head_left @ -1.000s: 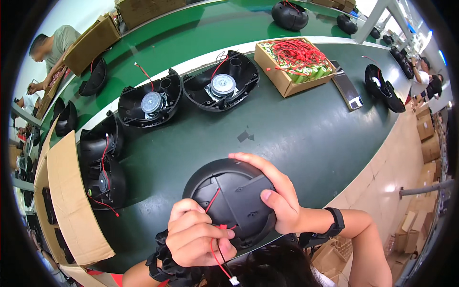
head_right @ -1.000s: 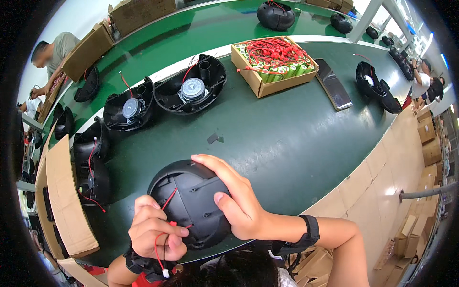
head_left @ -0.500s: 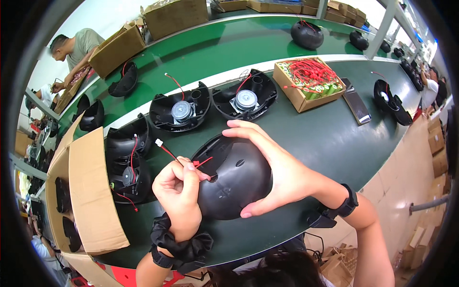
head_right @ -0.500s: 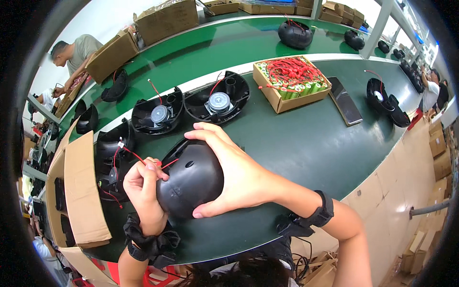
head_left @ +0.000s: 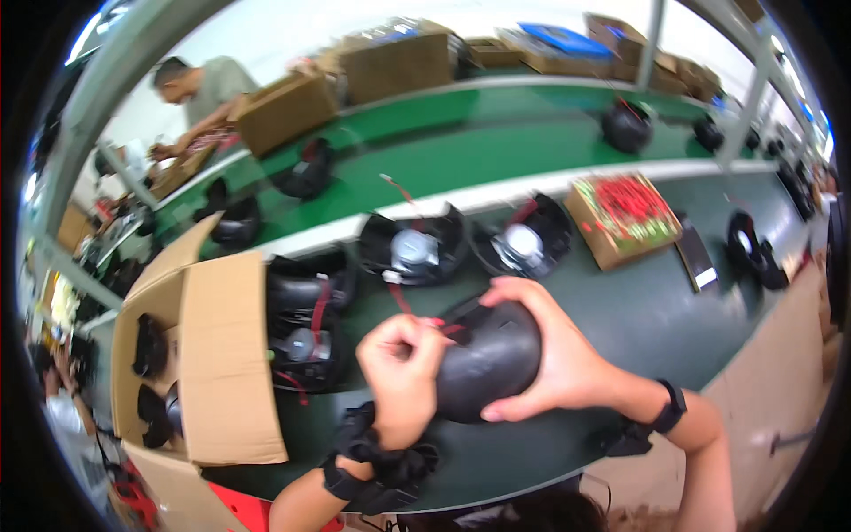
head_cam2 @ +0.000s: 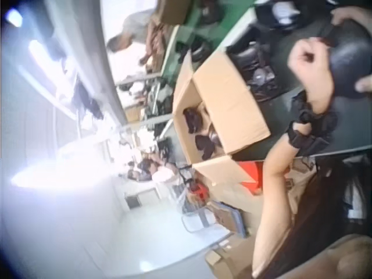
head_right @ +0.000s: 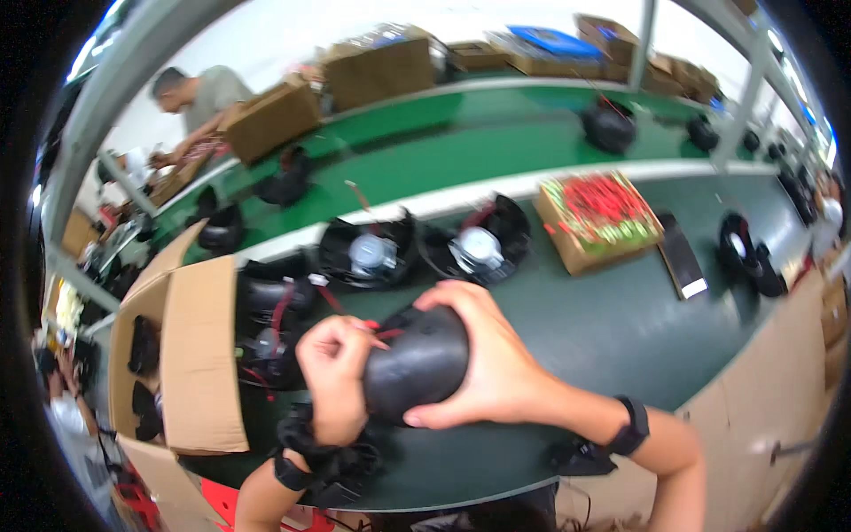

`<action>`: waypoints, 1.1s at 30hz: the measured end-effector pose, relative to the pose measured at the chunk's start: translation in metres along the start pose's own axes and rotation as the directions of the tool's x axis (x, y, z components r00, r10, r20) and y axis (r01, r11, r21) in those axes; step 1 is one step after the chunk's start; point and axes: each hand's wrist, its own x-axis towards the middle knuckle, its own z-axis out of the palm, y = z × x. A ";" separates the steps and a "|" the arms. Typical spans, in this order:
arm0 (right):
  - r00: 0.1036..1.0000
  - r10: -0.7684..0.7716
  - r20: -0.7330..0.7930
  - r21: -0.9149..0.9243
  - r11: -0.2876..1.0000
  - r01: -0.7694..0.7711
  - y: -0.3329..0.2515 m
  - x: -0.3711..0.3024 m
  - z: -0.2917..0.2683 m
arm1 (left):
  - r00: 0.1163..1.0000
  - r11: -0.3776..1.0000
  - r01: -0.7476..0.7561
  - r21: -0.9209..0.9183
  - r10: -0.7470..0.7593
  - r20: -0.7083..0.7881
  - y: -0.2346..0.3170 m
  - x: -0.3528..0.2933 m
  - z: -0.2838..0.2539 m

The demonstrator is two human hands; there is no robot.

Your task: Manually assembling small electronic speaker housings on a production line.

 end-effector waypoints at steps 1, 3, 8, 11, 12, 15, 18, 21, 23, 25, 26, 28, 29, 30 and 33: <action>1.000 0.001 0.018 -0.062 0.998 0.000 0.004 -0.001 -0.002 | 1.000 0.999 0.010 0.036 -0.010 0.001 -0.002 0.004 0.001; 0.996 -0.024 -0.081 -0.027 0.999 0.022 0.010 -0.005 0.001 | 0.999 0.999 -0.033 0.004 0.033 -0.005 -0.016 0.008 0.001; 0.974 -0.160 -0.159 -0.090 0.985 0.147 0.014 -0.007 0.019 | 0.977 0.974 0.167 -0.155 -0.184 -0.104 -0.016 0.005 -0.006; 0.975 -0.186 -0.124 -0.175 0.971 0.163 0.002 -0.002 0.023 | 0.967 0.959 0.195 -0.204 -0.223 -0.126 -0.015 0.006 -0.014; 0.979 -0.180 -0.095 -0.231 0.961 0.154 -0.001 0.000 0.023 | 0.959 0.953 0.212 -0.215 -0.245 -0.139 -0.016 0.007 -0.015; 0.975 -0.223 -0.014 -0.210 0.954 0.215 -0.003 0.005 0.015 | 0.957 0.952 0.176 -0.249 -0.225 -0.182 -0.017 0.007 -0.009; 0.975 -0.223 0.008 -0.179 0.959 0.221 -0.012 0.010 0.012 | 0.957 0.945 0.203 -0.255 -0.246 -0.151 -0.017 0.010 -0.013; 0.980 -0.194 0.036 -0.186 0.963 0.197 -0.011 0.015 0.011 | 0.950 0.934 0.237 -0.266 -0.280 -0.137 -0.016 0.012 -0.018; 0.986 -0.160 0.049 -0.181 0.969 0.167 -0.015 0.013 0.012 | 0.934 0.921 0.288 -0.264 -0.331 -0.135 -0.011 0.010 -0.020; 0.990 -0.125 0.067 -0.169 0.976 0.134 -0.019 0.012 0.014 | 0.913 0.904 0.341 -0.260 -0.384 -0.140 -0.006 0.006 -0.021; 0.993 -0.099 0.071 -0.147 0.983 0.108 -0.020 0.013 0.015 | 0.908 0.901 0.347 -0.262 -0.393 -0.146 -0.004 0.005 -0.021; 0.994 -0.072 0.080 -0.121 0.989 0.082 -0.021 0.014 0.017 | 0.901 0.897 0.355 -0.262 -0.403 -0.158 -0.002 0.006 -0.023; 0.996 -0.062 0.066 -0.106 0.992 0.068 -0.021 0.014 0.018 | 0.903 0.899 0.352 -0.261 -0.399 -0.156 -0.002 0.007 -0.023; 0.997 -0.050 0.053 -0.091 0.994 0.055 -0.021 0.015 0.019 | 0.905 0.900 0.350 -0.259 -0.396 -0.154 -0.003 0.007 -0.024; 0.998 -0.043 0.042 -0.104 0.993 0.048 -0.025 0.011 0.016 | 0.906 0.899 0.344 -0.272 -0.394 -0.157 -0.003 0.005 -0.020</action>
